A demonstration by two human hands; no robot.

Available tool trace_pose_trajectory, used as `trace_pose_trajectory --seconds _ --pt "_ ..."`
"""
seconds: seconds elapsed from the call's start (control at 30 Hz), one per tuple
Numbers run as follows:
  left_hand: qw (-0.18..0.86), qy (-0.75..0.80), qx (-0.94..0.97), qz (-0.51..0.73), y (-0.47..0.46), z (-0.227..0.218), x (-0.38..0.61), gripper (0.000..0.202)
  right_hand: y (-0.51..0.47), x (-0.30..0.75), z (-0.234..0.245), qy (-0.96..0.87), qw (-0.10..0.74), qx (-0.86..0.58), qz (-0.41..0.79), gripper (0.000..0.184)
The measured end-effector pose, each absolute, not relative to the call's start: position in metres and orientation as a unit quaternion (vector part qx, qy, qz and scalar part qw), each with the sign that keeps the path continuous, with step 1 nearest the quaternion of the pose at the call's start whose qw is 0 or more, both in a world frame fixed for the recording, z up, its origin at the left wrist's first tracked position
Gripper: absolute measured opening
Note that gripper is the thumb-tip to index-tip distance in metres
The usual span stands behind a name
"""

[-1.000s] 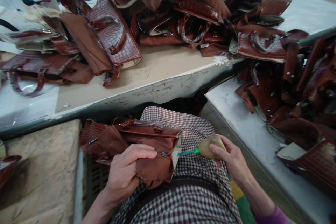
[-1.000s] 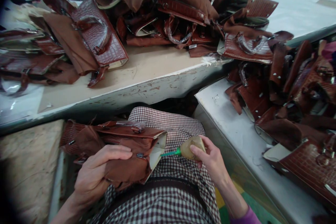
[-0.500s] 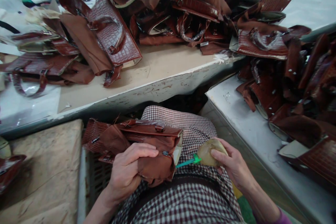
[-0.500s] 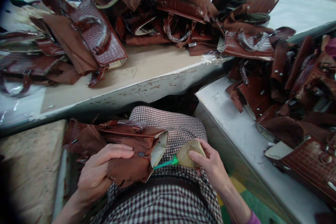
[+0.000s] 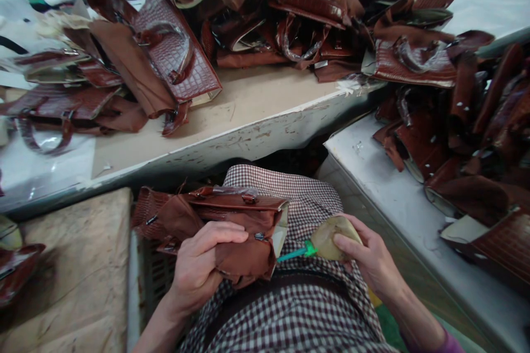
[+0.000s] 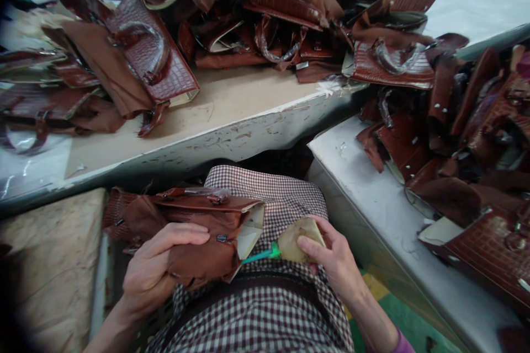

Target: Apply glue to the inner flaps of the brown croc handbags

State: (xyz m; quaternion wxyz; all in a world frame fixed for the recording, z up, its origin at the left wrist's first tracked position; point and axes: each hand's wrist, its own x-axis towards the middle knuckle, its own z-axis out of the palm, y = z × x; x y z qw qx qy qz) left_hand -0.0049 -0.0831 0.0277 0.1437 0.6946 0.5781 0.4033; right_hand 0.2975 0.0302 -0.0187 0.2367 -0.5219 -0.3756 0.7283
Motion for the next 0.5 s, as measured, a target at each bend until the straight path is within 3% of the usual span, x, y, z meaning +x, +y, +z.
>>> trace_pose_trajectory --seconds 0.5 --pt "0.135 0.577 0.693 0.411 -0.080 0.029 -0.006 0.025 0.038 0.299 -0.030 -0.419 0.245 -0.556 0.674 0.049"
